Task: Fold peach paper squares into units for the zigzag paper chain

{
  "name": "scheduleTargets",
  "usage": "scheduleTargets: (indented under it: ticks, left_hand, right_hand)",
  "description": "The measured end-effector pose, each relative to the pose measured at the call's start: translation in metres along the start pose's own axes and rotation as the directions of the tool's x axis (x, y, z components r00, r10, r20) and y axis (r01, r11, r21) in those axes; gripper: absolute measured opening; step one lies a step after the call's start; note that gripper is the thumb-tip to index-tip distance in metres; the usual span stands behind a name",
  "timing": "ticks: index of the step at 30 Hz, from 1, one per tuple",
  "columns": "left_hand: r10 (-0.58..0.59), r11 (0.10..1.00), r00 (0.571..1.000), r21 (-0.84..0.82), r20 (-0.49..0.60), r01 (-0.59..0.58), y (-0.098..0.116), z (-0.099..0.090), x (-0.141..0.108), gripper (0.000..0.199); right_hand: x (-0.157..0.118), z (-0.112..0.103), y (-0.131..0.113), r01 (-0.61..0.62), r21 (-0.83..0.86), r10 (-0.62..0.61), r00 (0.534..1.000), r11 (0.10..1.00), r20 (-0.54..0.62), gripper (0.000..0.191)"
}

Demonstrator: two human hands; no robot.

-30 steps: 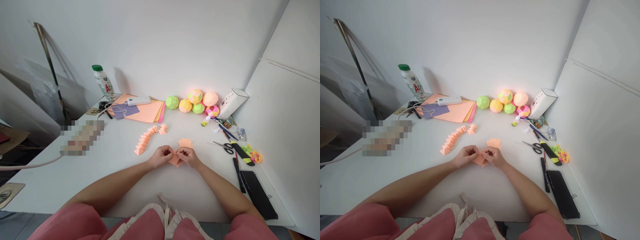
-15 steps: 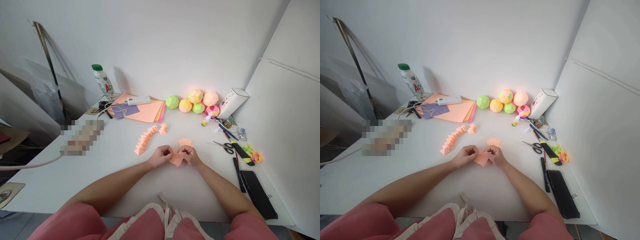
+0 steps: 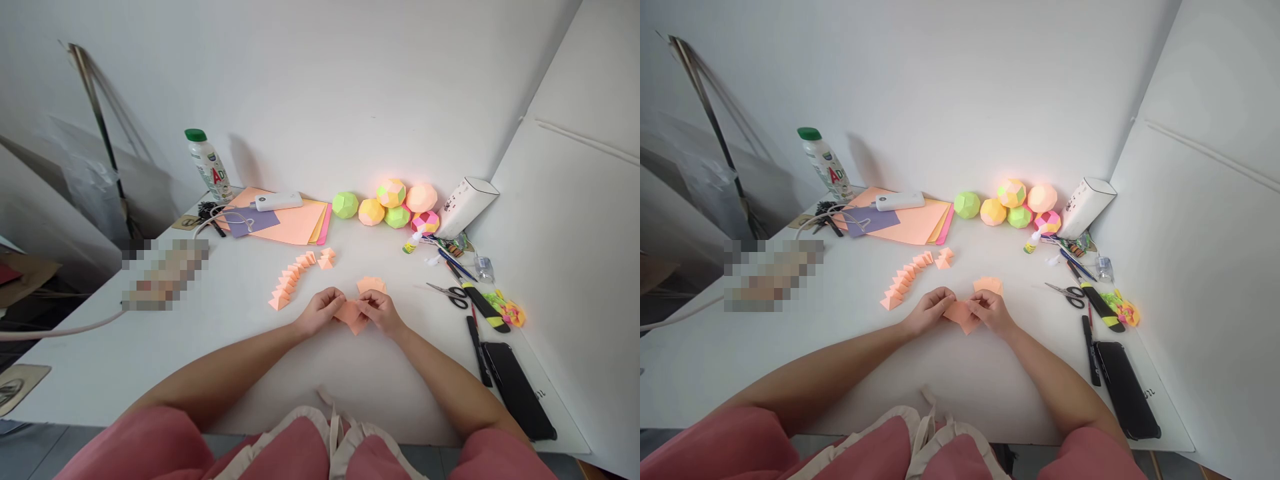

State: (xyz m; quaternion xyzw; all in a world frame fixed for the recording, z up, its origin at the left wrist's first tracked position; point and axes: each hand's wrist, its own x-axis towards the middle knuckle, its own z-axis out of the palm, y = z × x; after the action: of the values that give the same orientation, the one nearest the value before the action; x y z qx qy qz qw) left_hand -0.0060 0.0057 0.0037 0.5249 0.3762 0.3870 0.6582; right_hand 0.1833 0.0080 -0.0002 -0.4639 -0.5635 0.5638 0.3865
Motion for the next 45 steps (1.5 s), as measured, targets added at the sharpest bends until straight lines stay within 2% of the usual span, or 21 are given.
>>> scheduleTargets:
  ticks: [6, 14, 21, 28, 37, 45]
  left_hand:
    - [-0.028, 0.996, 0.999, 0.083, 0.019, 0.026, -0.0017, -0.0003, 0.0004, 0.033]
    - [0.014, 0.990, 0.999, 0.141, 0.029, -0.018, 0.0026, 0.0012, -0.0008, 0.030]
    - [0.114, 0.979, 0.992, 0.161, 0.060, -0.122, -0.0029, 0.0007, 0.0007, 0.023]
    - [0.105, 0.979, 0.991, 0.167, 0.083, -0.118, -0.0009, 0.0037, -0.0014, 0.020]
    - [0.121, 0.962, 0.988, 0.234, 0.097, -0.141, -0.0002, 0.0024, -0.0008, 0.022]
    - [0.139, 0.965, 0.982, 0.204, 0.129, -0.163, -0.0058, 0.0028, -0.0005, 0.019]
  right_hand:
    - [0.0004, 0.0009, 0.0012, 0.011, -0.028, -0.012, 1.000, 1.000, -0.010, 0.020]
    - [0.0024, 0.0006, 0.0044, 0.026, 0.004, -0.026, 1.000, 1.000, 0.004, 0.020]
    - [0.0021, 0.0006, 0.0026, 0.072, -0.017, -0.072, 0.997, 0.997, 0.025, 0.014]
    - [0.0024, 0.0018, 0.0027, 0.066, 0.008, -0.066, 0.998, 0.998, 0.013, 0.018]
    - [0.0015, 0.0022, 0.0016, 0.095, -0.046, -0.093, 0.995, 0.994, 0.031, 0.027]
    - [0.0024, 0.0028, 0.0047, 0.119, -0.057, -0.118, 0.993, 0.991, 0.029, 0.027]
